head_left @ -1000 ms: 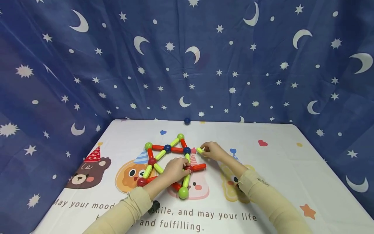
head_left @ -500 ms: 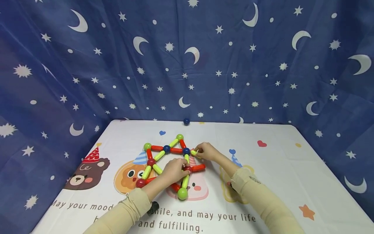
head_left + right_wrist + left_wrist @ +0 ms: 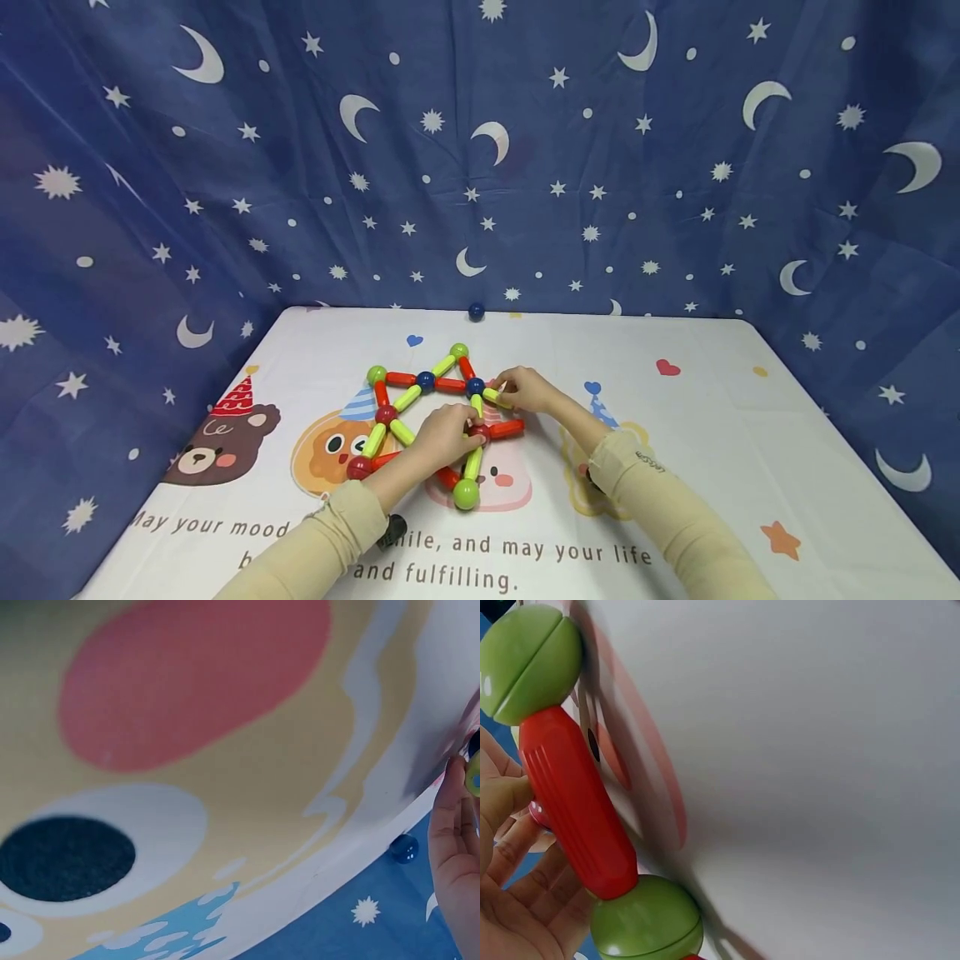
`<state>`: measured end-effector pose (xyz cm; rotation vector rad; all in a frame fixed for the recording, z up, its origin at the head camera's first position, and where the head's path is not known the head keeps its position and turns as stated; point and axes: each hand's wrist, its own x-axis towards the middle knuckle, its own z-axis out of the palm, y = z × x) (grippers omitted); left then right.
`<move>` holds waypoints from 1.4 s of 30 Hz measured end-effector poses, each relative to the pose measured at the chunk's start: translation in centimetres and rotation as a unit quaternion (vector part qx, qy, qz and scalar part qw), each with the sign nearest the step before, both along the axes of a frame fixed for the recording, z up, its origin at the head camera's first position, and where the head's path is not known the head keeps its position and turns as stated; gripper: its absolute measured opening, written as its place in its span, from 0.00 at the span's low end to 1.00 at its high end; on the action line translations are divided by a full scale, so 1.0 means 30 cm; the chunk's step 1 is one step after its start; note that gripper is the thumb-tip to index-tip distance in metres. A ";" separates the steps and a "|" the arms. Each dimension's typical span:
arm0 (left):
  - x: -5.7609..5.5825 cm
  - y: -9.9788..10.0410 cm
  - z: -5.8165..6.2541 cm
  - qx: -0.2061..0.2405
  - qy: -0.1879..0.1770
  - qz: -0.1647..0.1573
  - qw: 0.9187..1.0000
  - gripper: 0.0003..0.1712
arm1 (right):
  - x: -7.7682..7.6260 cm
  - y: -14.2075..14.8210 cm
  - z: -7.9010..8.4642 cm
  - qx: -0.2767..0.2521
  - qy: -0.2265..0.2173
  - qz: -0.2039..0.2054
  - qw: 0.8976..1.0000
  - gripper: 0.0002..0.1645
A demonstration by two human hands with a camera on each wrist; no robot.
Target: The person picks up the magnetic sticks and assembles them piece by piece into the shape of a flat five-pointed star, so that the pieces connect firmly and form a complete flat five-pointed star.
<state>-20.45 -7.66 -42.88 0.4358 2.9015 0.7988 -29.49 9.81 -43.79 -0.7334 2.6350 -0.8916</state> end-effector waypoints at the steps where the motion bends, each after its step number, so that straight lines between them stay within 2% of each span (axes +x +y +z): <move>1: -0.001 -0.001 -0.002 -0.001 0.000 0.000 1.000 0.11 | -0.001 -0.001 -0.001 0.000 0.002 -0.001 1.000 0.13; 15: 0.002 -0.004 -0.011 -0.013 0.007 -0.003 1.000 0.11 | -0.010 0.006 -0.005 -0.004 0.041 -0.002 0.999 0.11; 22: -0.001 -0.004 -0.013 -0.009 0.018 -0.009 1.000 0.10 | -0.020 0.006 0.001 -0.018 0.054 -0.022 0.998 0.09; 29: -0.005 -0.005 -0.015 -0.003 0.015 -0.008 1.000 0.10 | -0.024 0.013 0.013 -0.010 0.058 0.018 0.998 0.11; 36: -0.006 -0.006 -0.011 -0.002 0.012 -0.005 1.000 0.11 | -0.041 0.015 0.041 -0.004 0.040 0.047 0.998 0.14; 42: -0.005 -0.010 -0.013 0.004 0.013 -0.011 1.000 0.10 | -0.107 0.015 0.049 0.015 0.091 0.003 0.996 0.12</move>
